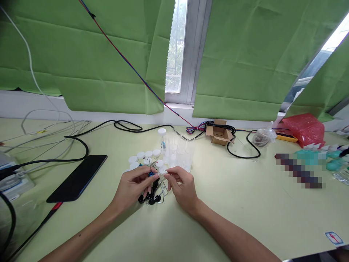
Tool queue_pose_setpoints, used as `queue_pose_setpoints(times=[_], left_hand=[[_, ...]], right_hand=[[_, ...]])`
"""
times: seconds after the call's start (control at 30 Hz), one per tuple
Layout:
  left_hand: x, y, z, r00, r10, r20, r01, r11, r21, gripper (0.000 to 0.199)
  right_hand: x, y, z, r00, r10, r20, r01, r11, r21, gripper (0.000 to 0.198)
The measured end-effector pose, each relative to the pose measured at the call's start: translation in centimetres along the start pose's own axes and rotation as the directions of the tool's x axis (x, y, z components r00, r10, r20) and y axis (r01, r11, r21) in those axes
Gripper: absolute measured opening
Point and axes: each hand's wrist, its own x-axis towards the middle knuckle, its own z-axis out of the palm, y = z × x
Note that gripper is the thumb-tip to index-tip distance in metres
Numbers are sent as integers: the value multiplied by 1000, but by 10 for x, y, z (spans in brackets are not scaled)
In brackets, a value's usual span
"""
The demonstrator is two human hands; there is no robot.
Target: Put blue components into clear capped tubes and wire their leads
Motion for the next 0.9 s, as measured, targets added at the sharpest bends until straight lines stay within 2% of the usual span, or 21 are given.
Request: queue_pose_setpoints(times=[0.6, 0.9], left_hand=[[-1, -2, 0, 999, 32, 19, -33, 999, 21, 18], [0, -9, -1, 994, 105, 23, -106, 993, 47, 17]], right_hand=[[1, -11, 3, 996, 91, 27, -93, 991, 93, 22], [3, -14, 4, 968, 240, 77, -251, 947, 203, 27]])
